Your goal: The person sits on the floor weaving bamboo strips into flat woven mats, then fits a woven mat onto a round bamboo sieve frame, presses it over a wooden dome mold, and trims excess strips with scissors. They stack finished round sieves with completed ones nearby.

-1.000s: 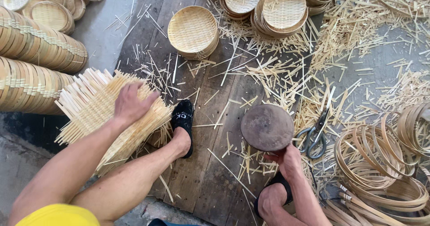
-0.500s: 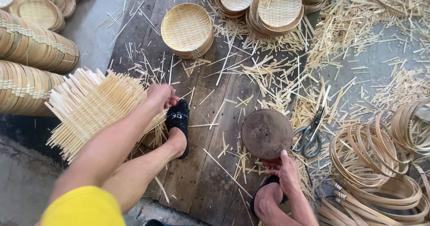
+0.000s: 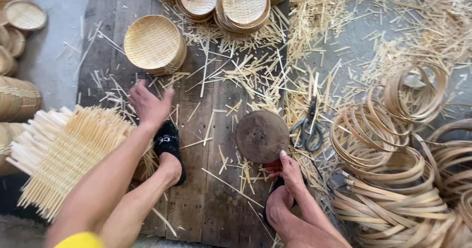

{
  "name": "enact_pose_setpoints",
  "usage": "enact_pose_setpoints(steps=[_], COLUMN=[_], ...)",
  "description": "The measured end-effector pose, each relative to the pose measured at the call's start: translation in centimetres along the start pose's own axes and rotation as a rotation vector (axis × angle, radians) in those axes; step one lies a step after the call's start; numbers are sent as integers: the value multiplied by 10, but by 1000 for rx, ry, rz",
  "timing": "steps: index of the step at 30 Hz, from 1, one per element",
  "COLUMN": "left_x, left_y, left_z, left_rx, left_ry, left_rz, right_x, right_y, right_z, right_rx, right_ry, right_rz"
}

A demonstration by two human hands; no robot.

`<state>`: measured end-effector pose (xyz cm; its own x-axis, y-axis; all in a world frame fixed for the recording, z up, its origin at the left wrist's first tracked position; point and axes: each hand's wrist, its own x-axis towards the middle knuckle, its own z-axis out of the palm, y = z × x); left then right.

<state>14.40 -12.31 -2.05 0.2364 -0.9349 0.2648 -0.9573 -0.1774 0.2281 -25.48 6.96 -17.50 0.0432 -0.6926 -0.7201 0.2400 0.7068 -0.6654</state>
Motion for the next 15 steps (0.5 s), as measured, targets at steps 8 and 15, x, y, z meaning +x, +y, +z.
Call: enact_pose_setpoints(steps=[8, 15], left_x=[22, 1], left_y=[-46, -26], left_z=[62, 61], left_rx=[-1153, -791], left_ry=[-416, -200], left_rz=[-1115, -1034], right_x=[7, 10], right_y=[-4, -3], right_z=[4, 3], right_rx=[0, -5], right_ry=[-21, -38], right_rz=[-12, -22])
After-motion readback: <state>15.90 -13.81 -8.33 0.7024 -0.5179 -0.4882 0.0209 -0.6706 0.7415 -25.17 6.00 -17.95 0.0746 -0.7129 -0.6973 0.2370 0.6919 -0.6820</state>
